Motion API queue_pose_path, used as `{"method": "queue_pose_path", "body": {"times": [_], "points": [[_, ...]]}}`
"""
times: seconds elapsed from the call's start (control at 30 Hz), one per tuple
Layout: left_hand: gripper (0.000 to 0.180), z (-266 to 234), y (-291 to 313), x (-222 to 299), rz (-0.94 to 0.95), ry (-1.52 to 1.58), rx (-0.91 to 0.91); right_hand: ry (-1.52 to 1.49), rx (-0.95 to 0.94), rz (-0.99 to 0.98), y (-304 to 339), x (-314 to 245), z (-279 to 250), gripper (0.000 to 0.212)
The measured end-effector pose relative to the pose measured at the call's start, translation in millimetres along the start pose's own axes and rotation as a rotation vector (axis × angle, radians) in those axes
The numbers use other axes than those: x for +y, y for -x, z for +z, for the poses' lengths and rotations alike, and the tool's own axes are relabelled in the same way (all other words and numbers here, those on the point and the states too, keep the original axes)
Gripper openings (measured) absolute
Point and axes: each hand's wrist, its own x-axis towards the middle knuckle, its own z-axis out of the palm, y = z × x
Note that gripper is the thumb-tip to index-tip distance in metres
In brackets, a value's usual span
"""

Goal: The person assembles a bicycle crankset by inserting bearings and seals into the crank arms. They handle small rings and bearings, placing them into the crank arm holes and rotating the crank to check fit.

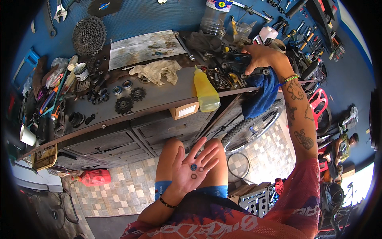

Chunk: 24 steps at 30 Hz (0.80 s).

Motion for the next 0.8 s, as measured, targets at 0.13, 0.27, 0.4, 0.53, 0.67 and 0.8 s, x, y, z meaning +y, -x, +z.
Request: {"method": "queue_pose_path", "body": {"times": [0.13, 0.27, 0.4, 0.53, 0.67, 0.8], "points": [[0.082, 1, 0, -1, 0.0, -0.015, 0.005, 0.024, -0.003, -0.013, 1, -9, -1, 0.101], [0.083, 1, -1, -4, -0.008, 0.003, -0.009, -0.017, 0.268, -0.2, 12, -27, -2, 0.087], [0.084, 2, 0, -4, -0.011, -0.02, 0.026, -0.524, 0.346, -0.454, -4, -112, 9, 0.07], [0.084, 2, 5, -2, 0.013, -0.017, 0.034, -0.295, 0.452, -0.709, -31, -184, 34, 0.064], [0.083, 2, 4, -1, 0.014, -0.024, 0.001, -0.409, 0.392, -0.807, -83, -194, 39, 0.025], [0.082, 3, 12, 8, 0.054, 0.007, 0.016, -0.718, 0.924, -0.437, -120, -184, -6, 0.018]]}}
